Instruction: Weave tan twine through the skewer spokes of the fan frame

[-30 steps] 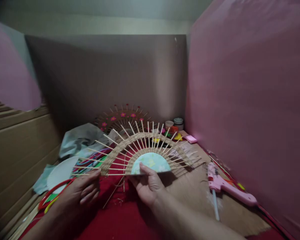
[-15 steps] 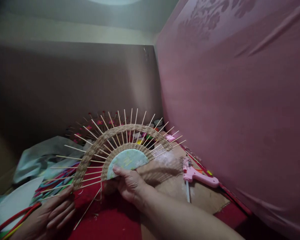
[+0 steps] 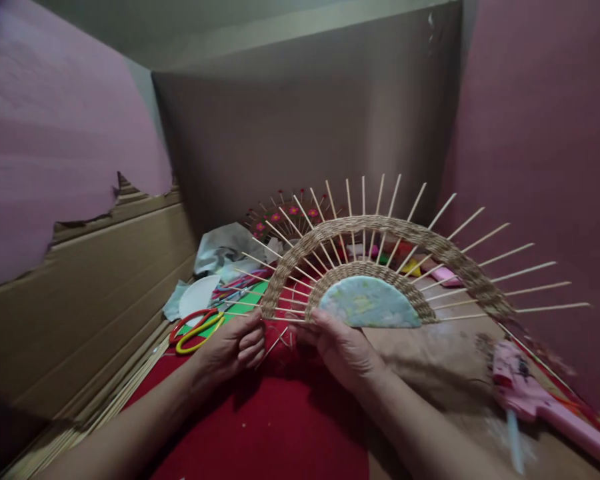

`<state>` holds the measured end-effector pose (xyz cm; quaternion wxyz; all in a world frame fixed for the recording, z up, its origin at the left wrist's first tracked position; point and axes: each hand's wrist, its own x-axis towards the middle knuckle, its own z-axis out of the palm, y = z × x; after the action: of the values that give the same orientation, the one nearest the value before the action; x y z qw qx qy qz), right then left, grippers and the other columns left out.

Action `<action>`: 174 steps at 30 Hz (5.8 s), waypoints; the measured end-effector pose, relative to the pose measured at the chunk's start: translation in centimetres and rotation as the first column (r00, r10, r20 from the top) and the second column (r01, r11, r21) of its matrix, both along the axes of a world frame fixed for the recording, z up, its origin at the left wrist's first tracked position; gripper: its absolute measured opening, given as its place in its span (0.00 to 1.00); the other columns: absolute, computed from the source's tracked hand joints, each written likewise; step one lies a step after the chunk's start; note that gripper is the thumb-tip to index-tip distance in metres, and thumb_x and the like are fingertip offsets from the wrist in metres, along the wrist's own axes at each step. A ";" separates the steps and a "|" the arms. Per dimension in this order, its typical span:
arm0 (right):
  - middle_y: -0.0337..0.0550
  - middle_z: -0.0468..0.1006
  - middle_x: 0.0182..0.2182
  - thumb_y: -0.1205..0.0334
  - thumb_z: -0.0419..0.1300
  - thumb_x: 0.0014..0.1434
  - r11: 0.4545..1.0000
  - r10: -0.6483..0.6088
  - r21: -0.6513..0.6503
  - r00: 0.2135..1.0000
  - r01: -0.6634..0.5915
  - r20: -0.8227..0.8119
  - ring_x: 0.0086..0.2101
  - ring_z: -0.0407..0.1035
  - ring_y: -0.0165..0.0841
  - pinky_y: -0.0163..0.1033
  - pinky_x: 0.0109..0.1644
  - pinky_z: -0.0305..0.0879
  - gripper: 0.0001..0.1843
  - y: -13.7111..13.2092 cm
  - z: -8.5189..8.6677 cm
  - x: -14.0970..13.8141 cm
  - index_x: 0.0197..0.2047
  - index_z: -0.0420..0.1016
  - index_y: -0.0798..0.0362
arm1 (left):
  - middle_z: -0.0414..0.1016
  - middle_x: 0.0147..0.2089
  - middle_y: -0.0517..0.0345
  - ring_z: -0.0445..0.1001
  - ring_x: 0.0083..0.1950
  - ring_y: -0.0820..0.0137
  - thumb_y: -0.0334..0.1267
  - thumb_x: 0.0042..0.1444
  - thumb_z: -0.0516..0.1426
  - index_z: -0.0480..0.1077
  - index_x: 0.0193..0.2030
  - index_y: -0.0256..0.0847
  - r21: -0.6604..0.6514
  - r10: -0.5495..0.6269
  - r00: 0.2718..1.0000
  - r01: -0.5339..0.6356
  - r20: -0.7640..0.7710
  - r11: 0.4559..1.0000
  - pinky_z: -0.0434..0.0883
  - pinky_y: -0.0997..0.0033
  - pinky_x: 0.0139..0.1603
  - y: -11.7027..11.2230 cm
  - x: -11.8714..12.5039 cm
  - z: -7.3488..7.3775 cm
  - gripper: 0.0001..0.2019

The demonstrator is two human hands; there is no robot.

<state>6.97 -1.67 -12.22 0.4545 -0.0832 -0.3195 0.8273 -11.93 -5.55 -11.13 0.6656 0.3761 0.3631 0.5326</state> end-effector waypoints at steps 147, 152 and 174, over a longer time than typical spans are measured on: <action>0.51 0.78 0.29 0.75 0.61 0.47 0.890 0.163 -0.455 0.957 -0.038 0.238 0.24 0.72 0.30 0.29 0.25 0.66 0.05 -4.6 0.3 -1.0 0.31 0.74 0.65 | 0.68 0.20 0.60 0.61 0.19 0.78 0.46 0.52 0.57 0.73 0.31 0.35 -0.095 -0.190 0.667 0.177 -0.720 0.980 0.55 0.78 0.18 -0.5 -1.8 0.7 0.14; 0.49 0.77 0.28 0.75 0.62 0.46 0.890 0.145 -0.456 0.959 -0.020 0.242 0.23 0.70 0.27 0.28 0.24 0.66 0.02 -4.7 0.1 -1.1 0.27 0.75 0.64 | 0.72 0.26 0.56 0.65 0.25 0.76 0.45 0.52 0.57 0.75 0.35 0.35 -0.067 -0.257 0.637 0.306 -0.727 0.950 0.60 0.77 0.24 -0.5 -2.6 1.5 0.14; 0.48 0.76 0.27 0.75 0.62 0.46 0.904 0.123 -0.427 0.973 -0.028 0.196 0.23 0.68 0.27 0.29 0.23 0.63 0.02 -4.6 0.0 -1.0 0.25 0.73 0.62 | 0.74 0.25 0.58 0.69 0.28 0.74 0.41 0.49 0.60 0.75 0.29 0.37 0.002 -0.162 0.582 0.270 -0.797 0.963 0.65 0.76 0.31 -0.3 -7.1 4.4 0.09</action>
<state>6.01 -6.25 -12.19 0.3552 -0.2572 -0.1846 0.8795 -19.02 -5.86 -6.76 0.4721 0.6537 0.5369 0.2480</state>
